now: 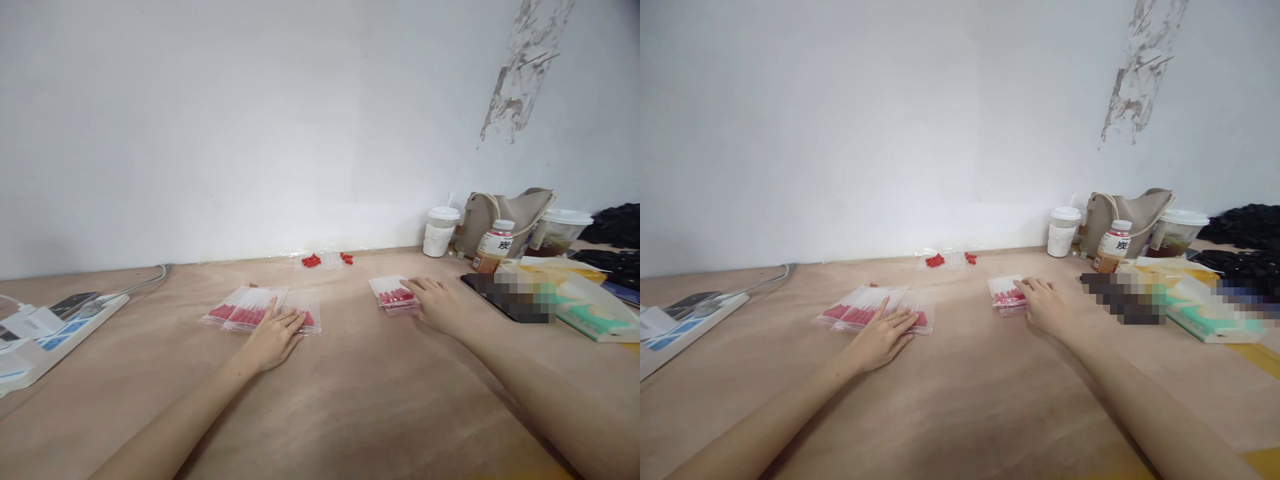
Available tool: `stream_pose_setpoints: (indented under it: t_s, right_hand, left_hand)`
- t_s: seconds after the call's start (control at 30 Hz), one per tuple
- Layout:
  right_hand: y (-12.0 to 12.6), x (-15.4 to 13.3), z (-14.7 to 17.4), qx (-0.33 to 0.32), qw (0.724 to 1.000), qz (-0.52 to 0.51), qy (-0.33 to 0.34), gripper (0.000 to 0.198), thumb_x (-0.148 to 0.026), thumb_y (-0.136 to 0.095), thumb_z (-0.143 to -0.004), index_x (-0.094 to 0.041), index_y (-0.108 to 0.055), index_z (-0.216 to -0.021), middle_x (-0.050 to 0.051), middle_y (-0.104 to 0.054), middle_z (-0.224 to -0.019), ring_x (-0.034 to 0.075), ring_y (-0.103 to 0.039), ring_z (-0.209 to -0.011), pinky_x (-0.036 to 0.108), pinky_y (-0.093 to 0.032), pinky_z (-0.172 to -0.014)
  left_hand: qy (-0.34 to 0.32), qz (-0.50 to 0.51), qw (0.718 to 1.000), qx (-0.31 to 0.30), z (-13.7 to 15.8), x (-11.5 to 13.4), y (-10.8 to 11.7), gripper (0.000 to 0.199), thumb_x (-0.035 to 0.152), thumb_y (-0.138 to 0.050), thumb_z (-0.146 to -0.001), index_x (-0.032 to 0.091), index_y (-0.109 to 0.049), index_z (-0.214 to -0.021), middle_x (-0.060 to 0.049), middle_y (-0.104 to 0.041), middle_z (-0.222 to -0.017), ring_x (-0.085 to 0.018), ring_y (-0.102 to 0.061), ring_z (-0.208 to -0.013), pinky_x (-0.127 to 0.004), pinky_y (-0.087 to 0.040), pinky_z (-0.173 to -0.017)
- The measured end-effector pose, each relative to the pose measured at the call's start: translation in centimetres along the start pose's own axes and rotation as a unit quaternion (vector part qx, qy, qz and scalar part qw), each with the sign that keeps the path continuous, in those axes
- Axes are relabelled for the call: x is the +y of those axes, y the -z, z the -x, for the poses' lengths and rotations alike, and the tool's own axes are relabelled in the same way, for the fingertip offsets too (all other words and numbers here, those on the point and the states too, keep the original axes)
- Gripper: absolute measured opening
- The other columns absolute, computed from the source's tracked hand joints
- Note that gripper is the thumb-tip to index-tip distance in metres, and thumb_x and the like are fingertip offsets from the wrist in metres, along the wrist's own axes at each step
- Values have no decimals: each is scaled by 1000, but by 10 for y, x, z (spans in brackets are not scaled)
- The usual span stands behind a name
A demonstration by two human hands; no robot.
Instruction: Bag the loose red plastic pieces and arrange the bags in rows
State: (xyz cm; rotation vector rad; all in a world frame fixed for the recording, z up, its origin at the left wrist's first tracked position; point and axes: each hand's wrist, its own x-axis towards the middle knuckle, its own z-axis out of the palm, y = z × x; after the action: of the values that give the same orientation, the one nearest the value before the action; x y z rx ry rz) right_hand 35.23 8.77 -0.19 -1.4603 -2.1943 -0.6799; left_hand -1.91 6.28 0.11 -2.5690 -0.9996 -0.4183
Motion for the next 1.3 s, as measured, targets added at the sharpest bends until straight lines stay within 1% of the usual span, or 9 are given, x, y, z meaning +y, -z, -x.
stream_pose_setpoints:
  t_s: [0.1,0.23,0.4,0.53,0.73,0.87,0.97,1.13,1.3]
  right_hand:
    - [9,-27,-6,43,994,-98,28,33,-9,-44,-71,-16,-58,-100,9,-58,-96,19,-51,-88,30,-36,-76]
    - [5,-76,-15,3,965,-231,129,24,-25,-50,-77,-20,-57,-100,6,-57,-91,15,-51,-83,27,-39,-72]
    - [-18,-109,-29,-3,969,-229,95,29,-36,-56,-74,-20,-58,-98,4,-57,-86,15,-54,-78,27,-38,-70]
    - [-30,-112,-34,14,977,-197,85,19,-25,-53,-76,-21,-60,-93,2,-58,-85,14,-54,-78,26,-36,-70]
    - [-31,-112,-28,40,978,-173,109,21,-22,-45,-82,-21,-59,-97,2,-58,-84,12,-53,-74,23,-34,-65]
    - [-31,-112,-26,38,979,-175,95,24,-25,-37,-88,-21,-60,-93,2,-59,-81,10,-54,-71,21,-35,-60]
    - [-33,-109,-25,32,972,-217,85,23,-27,-38,-88,-20,-60,-91,3,-58,-82,11,-55,-73,21,-39,-63]
    - [-37,-94,-20,22,942,-301,148,22,-28,-49,-82,-19,-57,-100,6,-56,-92,12,-55,-74,23,-45,-65]
    - [-40,-87,-18,59,958,-210,185,22,-14,-39,-84,-17,-58,-94,6,-57,-87,12,-54,-75,23,-42,-63]
  left_hand:
    - [2,51,999,6,-16,16,-8,36,26,-43,-87,19,-44,-122,-8,-56,-116,-23,-50,-109,-49,-25,-100]
    - [9,133,991,32,-40,33,-29,37,22,-44,-85,18,-44,-122,-8,-53,-119,-20,-50,-109,-38,-40,-93]
    - [84,179,976,93,-49,36,-46,39,24,-51,-81,14,-47,-119,-12,-50,-120,-22,-48,-111,-37,-42,-92]
    - [120,191,966,130,-38,29,-40,36,21,-57,-77,15,-53,-112,-11,-55,-114,-22,-53,-104,-38,-45,-88]
    - [77,221,962,139,-29,23,-31,30,9,-50,-78,20,-59,-105,-5,-61,-106,-17,-58,-95,-34,-48,-84]
    - [70,158,974,145,-33,18,-37,26,13,-53,-79,21,-62,-102,-5,-63,-102,-18,-60,-91,-36,-49,-81]
    - [26,92,985,142,-36,13,-41,19,17,-52,-82,21,-63,-97,-5,-65,-96,-19,-60,-87,-36,-50,-77]
    - [-55,24,990,128,-34,11,-40,21,17,-42,-88,16,-63,-92,-8,-65,-92,-17,-61,-82,-31,-52,-73]
    - [-45,-11,991,129,-31,12,-42,21,16,-40,-88,15,-60,-94,-8,-64,-96,-17,-62,-82,-29,-52,-71]
